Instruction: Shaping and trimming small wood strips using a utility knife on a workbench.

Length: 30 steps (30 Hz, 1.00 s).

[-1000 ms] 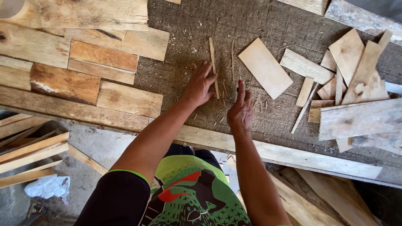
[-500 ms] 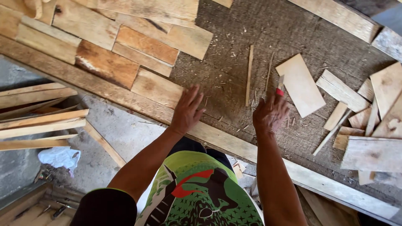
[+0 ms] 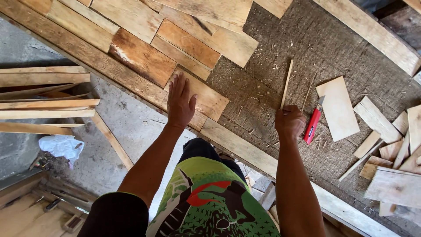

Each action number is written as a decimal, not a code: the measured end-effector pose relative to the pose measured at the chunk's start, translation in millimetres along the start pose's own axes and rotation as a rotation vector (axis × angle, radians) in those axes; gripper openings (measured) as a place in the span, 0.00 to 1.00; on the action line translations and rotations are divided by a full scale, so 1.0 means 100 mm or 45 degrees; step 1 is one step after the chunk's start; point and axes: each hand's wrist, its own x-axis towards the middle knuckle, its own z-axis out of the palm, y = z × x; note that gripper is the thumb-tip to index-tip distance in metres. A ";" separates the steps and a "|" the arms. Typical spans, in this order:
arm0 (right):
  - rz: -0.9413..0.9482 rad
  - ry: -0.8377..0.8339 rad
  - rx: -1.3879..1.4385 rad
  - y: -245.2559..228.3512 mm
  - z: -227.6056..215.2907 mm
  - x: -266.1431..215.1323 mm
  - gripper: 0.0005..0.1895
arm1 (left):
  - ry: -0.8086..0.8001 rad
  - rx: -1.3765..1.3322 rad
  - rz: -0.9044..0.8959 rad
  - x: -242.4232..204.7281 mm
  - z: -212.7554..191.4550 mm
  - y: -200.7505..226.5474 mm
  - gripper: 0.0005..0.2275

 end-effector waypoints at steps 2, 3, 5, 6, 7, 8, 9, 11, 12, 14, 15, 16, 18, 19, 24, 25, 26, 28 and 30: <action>0.080 -0.067 0.030 -0.06 -0.06 0.01 0.11 | 0.001 0.005 -0.017 0.06 0.00 -0.09 0.26; 0.163 -0.138 0.067 -0.08 -0.08 0.02 0.10 | -0.004 0.016 -0.029 0.08 0.00 -0.14 0.25; 0.149 -0.144 0.040 -0.07 -0.07 0.02 0.08 | -0.015 0.020 -0.010 0.11 0.01 -0.22 0.25; 0.139 -0.153 0.019 -0.05 -0.08 0.02 0.07 | -0.031 0.028 0.016 0.12 0.01 -0.26 0.25; 0.134 -0.149 0.015 -0.02 -0.04 0.01 0.07 | -0.026 0.024 0.012 0.14 0.02 -0.28 0.25; -0.039 0.103 -0.007 0.03 0.00 0.00 0.04 | -0.027 0.028 0.024 0.15 0.02 -0.30 0.24; -0.214 0.350 -0.028 0.07 0.04 -0.02 0.05 | -0.032 0.031 0.034 0.15 0.02 -0.32 0.24; -0.267 0.370 0.063 0.02 0.04 -0.04 0.04 | -0.038 0.031 0.036 0.15 0.00 -0.31 0.23; -0.315 0.387 0.160 0.00 0.04 -0.05 0.04 | -0.046 0.033 0.044 0.16 -0.01 -0.31 0.23; -0.528 0.413 0.322 -0.20 0.02 -0.13 0.04 | -0.042 0.051 0.065 0.17 -0.02 -0.32 0.23; -0.735 0.430 0.486 -0.30 0.02 -0.18 0.06 | -0.044 0.072 0.089 0.18 -0.02 -0.33 0.23; -0.740 0.432 0.484 -0.49 -0.04 -0.28 0.06 | -0.039 0.071 0.087 0.17 0.00 -0.34 0.23; -0.861 0.294 0.802 -0.87 -0.16 -0.49 0.04 | -0.044 0.047 0.093 0.16 0.04 -0.37 0.22; -0.864 0.292 0.802 -0.99 -0.14 -0.54 0.04 | -0.042 0.048 0.090 0.15 0.03 -0.37 0.22; -0.990 0.163 0.665 -1.50 0.07 -0.71 0.07 | -0.041 0.035 0.092 0.15 0.02 -0.38 0.22; -0.991 0.160 0.664 -1.58 0.08 -0.74 0.07 | -0.043 0.036 0.089 0.15 0.03 -0.38 0.22; -1.005 0.153 0.630 -1.66 0.09 -0.77 0.06 | -0.036 0.031 0.094 0.15 0.04 -0.38 0.22; -1.021 0.137 0.596 -1.77 0.13 -0.80 0.06 | -0.032 0.029 0.093 0.15 0.04 -0.38 0.22; -0.921 0.046 0.448 -1.82 0.21 -0.79 0.07 | -0.020 0.033 0.110 0.15 0.04 -0.39 0.22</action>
